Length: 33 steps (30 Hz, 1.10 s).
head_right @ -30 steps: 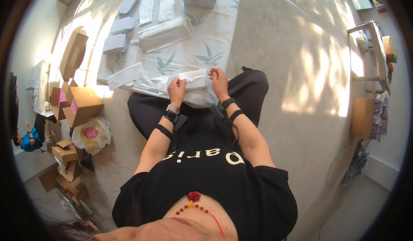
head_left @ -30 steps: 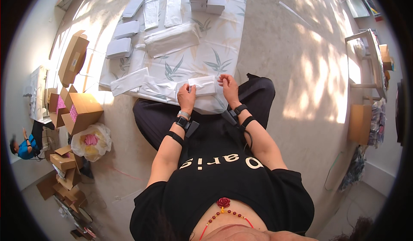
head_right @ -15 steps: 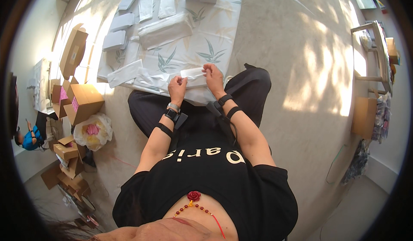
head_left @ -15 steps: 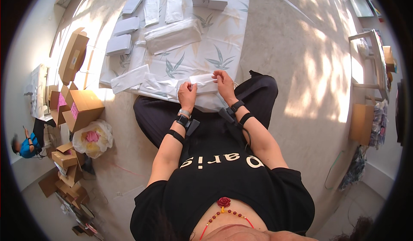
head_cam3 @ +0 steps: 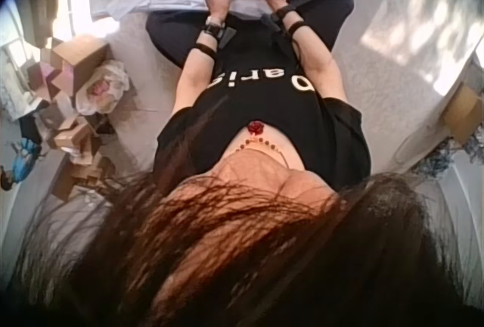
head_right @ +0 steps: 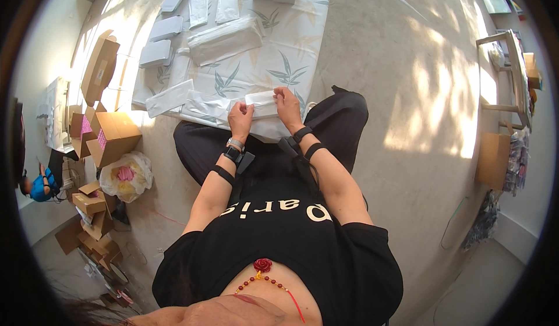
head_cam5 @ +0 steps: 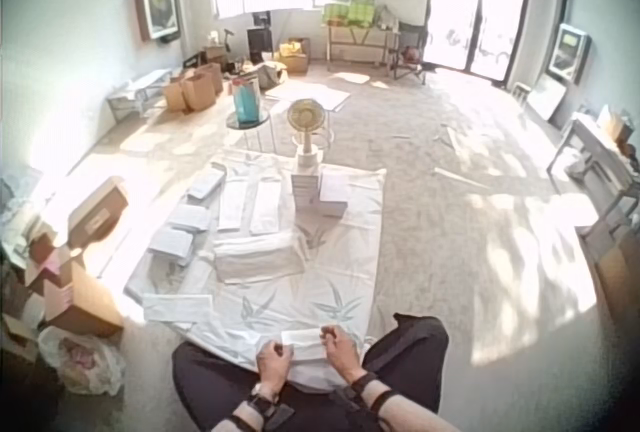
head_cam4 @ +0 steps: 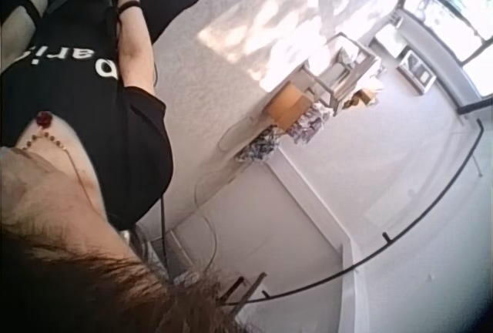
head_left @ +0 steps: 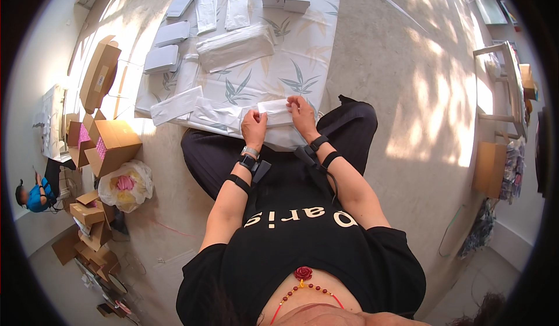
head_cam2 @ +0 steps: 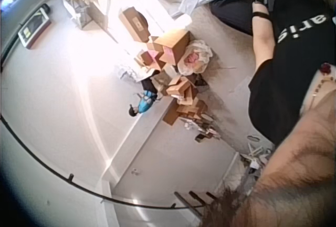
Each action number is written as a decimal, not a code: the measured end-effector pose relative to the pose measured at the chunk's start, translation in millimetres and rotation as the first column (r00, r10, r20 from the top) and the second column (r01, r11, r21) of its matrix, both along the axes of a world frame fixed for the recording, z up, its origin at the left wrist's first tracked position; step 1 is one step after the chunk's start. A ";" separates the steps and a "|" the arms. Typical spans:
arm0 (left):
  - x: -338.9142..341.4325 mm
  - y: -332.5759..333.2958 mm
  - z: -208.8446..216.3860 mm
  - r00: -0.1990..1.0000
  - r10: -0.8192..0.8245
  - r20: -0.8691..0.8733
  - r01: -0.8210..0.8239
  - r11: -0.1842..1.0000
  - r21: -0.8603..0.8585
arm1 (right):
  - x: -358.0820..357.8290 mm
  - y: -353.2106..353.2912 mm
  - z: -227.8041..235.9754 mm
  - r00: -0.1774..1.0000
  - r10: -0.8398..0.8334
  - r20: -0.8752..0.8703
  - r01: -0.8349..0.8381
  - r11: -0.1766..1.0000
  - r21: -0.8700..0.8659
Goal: Folding white paper or plastic products and placing them into white cardboard boxes while sitting on the floor.
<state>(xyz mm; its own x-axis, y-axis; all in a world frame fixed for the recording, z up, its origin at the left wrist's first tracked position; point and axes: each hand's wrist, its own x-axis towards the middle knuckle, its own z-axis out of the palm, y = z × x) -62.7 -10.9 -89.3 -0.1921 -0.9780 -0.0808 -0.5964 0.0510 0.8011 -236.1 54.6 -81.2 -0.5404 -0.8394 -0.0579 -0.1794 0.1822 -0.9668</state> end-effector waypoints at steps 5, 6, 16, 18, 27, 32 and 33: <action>1.1 0.1 -0.3 1.000 0.020 -0.005 -0.020 1.000 -0.019 | 1.0 1.1 -2.6 1.000 0.011 0.010 -0.011 1.000 0.021; 1.5 0.0 -0.3 1.000 0.025 -0.013 -0.025 0.999 -0.028 | 1.2 1.0 -3.0 1.000 0.014 0.009 -0.014 1.000 0.024; -5.1 13.8 27.4 0.947 -0.233 0.222 0.305 0.871 -0.386 | 1.8 4.0 -9.0 1.000 -0.006 0.016 0.006 1.000 -0.009; -6.2 20.8 28.1 0.868 -0.424 0.259 0.497 0.746 -0.444 | 2.1 3.9 -9.9 1.000 0.001 0.015 -0.001 1.000 -0.011; -0.3 29.0 16.6 0.646 -0.645 0.408 0.754 0.623 -0.210 | -5.9 2.4 -21.8 0.998 0.042 0.042 -0.043 0.999 0.008; 1.6 30.3 18.6 0.582 -0.668 0.464 0.796 0.584 -0.158 | -19.0 -1.4 -14.2 0.975 0.066 0.214 -0.093 0.989 0.116; 2.2 30.7 17.6 0.576 -0.668 0.470 0.800 0.578 -0.159 | -20.4 -2.4 -12.0 0.963 0.055 0.262 -0.093 0.987 0.133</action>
<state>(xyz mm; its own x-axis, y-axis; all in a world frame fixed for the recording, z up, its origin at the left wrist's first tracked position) -60.5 19.8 -71.7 -0.8800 -0.4749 -0.0051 -0.4357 0.8029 0.4070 -256.5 52.2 -93.3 -0.4282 -0.8493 -0.3087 0.0534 0.3172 -0.9468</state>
